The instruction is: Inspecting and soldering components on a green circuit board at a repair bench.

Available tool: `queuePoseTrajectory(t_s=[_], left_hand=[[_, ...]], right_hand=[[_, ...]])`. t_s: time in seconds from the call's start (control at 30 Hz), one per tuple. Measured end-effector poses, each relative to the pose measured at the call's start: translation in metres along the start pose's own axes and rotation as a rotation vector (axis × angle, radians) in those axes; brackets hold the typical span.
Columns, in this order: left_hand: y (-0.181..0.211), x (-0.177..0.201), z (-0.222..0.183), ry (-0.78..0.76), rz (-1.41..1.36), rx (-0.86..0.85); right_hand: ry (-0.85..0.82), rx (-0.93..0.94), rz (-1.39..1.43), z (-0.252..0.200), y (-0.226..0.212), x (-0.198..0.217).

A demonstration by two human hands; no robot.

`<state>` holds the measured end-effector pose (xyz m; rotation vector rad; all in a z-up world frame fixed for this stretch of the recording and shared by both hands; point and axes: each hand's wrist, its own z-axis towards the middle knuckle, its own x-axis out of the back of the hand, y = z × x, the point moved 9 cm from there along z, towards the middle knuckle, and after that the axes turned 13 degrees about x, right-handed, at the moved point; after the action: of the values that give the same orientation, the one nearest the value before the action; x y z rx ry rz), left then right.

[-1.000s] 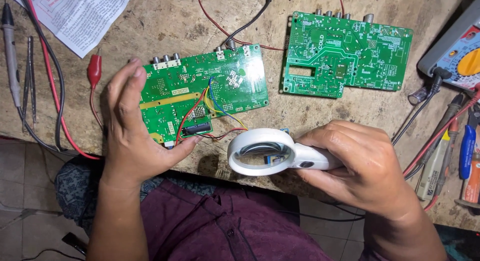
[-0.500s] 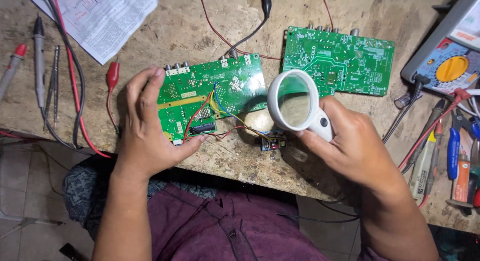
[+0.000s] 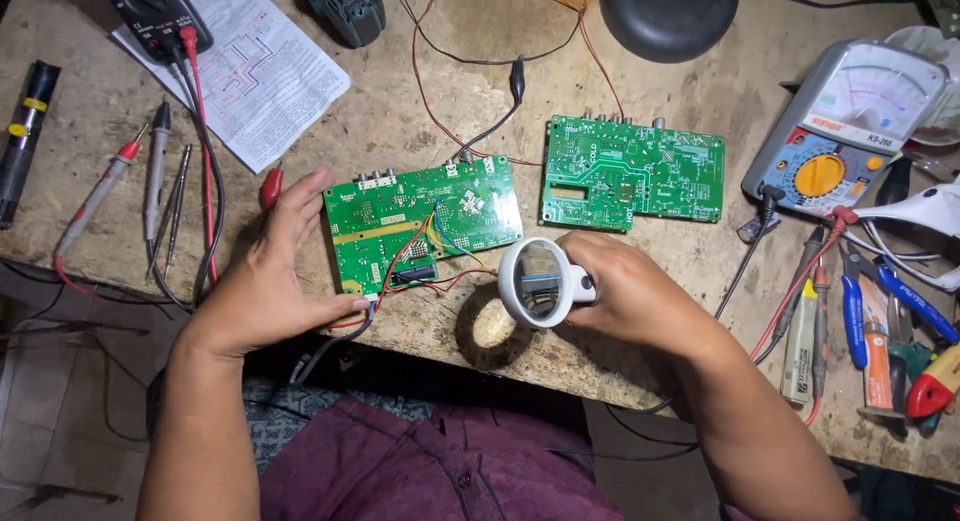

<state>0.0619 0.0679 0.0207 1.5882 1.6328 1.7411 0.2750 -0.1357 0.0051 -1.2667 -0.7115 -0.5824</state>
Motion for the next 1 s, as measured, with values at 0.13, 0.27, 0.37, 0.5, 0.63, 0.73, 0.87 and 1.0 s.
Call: queuePoseTrajectory(t_s=[0.13,0.27,0.37,0.5,0.63,0.73,0.87,1.0], left_hand=[[0.002,0.002,0.0,-0.04,-0.09,0.015],[-0.002,0.002,0.001,-0.015,-0.056,0.022],[-0.002,0.003,0.0,0.008,-0.039,-0.023],[0.004,0.012,0.001,0.072,0.022,-0.091],[-0.007,0.014,0.007,0.079,-0.083,-0.079],[-0.009,0.015,0.007,0.046,-0.17,-0.112],[-0.031,0.015,0.014,0.021,-0.274,-0.043],[-0.039,0.016,0.016,0.048,-0.304,-0.065]], right_hand=[[0.005,-0.059,0.032,-0.003,0.009,0.0],[0.072,-0.187,0.157,-0.011,0.022,0.006],[0.125,-0.333,0.264,-0.019,0.031,0.01],[0.245,-0.362,0.564,-0.017,0.023,0.014],[0.363,-0.246,0.928,-0.014,0.021,0.01],[0.382,-0.197,0.803,-0.011,0.018,0.022],[0.607,-0.217,0.994,-0.018,0.037,0.02],[0.801,-0.223,1.099,-0.022,0.047,0.016]])
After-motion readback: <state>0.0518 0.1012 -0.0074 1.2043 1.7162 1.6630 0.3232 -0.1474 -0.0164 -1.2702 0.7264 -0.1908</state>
